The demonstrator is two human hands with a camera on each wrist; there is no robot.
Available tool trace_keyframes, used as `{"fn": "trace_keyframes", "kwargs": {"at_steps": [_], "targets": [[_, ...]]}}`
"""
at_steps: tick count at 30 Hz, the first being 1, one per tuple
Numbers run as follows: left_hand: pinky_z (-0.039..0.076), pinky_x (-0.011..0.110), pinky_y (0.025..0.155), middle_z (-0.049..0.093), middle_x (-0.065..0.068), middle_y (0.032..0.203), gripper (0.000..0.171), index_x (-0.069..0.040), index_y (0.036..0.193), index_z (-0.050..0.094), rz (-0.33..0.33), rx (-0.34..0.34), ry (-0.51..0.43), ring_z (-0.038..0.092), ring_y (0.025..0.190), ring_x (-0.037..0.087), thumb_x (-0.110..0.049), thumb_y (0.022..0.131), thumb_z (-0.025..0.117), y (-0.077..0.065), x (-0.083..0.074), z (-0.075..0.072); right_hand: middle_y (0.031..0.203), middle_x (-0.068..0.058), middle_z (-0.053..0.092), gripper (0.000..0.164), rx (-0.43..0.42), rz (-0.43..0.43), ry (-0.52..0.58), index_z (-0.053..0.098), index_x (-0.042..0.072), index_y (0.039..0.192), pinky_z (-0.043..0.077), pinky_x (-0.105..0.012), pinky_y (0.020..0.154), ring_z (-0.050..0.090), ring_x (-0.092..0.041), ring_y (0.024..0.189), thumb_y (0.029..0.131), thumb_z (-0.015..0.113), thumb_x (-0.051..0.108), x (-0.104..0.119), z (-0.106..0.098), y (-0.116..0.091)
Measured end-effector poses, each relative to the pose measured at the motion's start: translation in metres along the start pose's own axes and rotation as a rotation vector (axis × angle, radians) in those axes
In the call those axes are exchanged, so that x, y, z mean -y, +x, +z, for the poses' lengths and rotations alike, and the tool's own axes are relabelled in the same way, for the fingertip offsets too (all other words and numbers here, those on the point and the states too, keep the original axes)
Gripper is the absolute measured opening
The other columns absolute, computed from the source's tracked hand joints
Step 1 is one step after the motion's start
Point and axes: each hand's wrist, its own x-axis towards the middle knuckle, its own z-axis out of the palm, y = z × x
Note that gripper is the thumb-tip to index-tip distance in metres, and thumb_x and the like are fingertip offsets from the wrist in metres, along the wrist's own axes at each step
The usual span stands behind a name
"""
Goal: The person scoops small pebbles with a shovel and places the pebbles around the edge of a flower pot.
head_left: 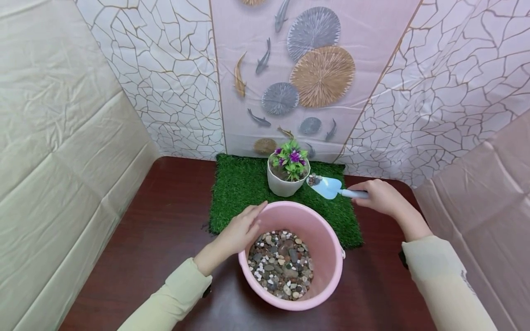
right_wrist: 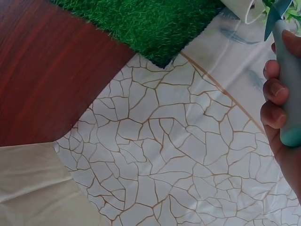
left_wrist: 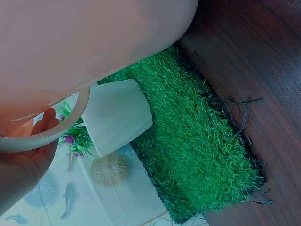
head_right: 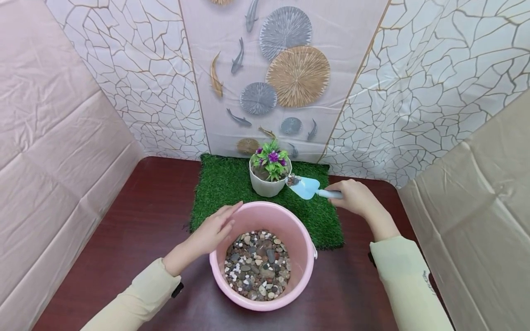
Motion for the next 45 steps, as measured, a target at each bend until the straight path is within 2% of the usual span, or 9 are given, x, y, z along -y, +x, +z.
{"fn": "trace_keyframes", "kwargs": {"at_steps": [11,18,26,30,40,45], "targets": [[0.049,0.043,0.095,0.053,0.015,0.131,0.051,-0.008,0.146,0.035,-0.013,-0.003,-0.009,0.059,0.112,0.030,-0.010,0.096,0.046,0.001,0.000,0.000,0.084,-0.013,0.071,0.029,-0.040,0.022,-0.032,0.070,-0.003,0.106,0.040,-0.029,0.055,0.050,-0.013,0.059,0.082,0.067,0.013,-0.005,0.006,0.021],[0.049,0.043,0.095,0.052,0.016,0.131,0.051,-0.008,0.146,0.034,-0.012,0.009,-0.005,0.059,0.111,0.030,-0.010,0.096,0.045,0.001,0.001,0.001,0.090,-0.017,0.071,0.028,-0.018,0.049,-0.033,0.070,-0.004,0.105,0.045,-0.035,0.059,0.059,-0.019,0.067,0.083,0.067,0.012,-0.008,0.012,0.031],[0.050,0.042,0.093,0.053,0.016,0.129,0.051,-0.007,0.146,0.035,0.008,-0.002,-0.008,0.060,0.109,0.029,-0.010,0.096,0.046,0.001,0.001,0.001,0.089,-0.016,0.071,0.026,0.005,0.059,-0.023,0.070,-0.004,0.104,0.042,-0.032,0.058,0.053,-0.015,0.061,0.083,0.066,0.011,-0.013,0.016,0.038],[0.051,0.042,0.091,0.053,0.015,0.130,0.051,-0.007,0.146,0.035,0.006,-0.006,-0.011,0.060,0.108,0.028,-0.009,0.096,0.046,0.001,0.001,0.002,0.093,-0.018,0.071,0.027,0.025,0.074,-0.032,0.070,-0.003,0.106,0.045,-0.035,0.059,0.057,-0.017,0.065,0.083,0.066,0.013,-0.011,0.014,0.041],[0.050,0.043,0.093,0.053,0.015,0.130,0.051,-0.007,0.146,0.035,-0.003,-0.008,-0.010,0.059,0.111,0.030,-0.009,0.096,0.046,0.001,0.001,0.002,0.098,-0.020,0.070,0.029,0.032,0.072,-0.063,0.070,-0.003,0.107,0.050,-0.042,0.066,0.064,-0.028,0.079,0.084,0.067,0.015,-0.014,0.013,0.038],[0.049,0.043,0.094,0.053,0.015,0.131,0.051,-0.008,0.146,0.035,-0.007,-0.005,-0.012,0.059,0.111,0.030,-0.010,0.096,0.046,0.001,0.001,0.001,0.094,-0.018,0.071,0.028,0.022,0.060,-0.054,0.070,-0.003,0.104,0.048,-0.041,0.065,0.062,-0.026,0.076,0.083,0.067,0.014,-0.016,0.013,0.032]]}}
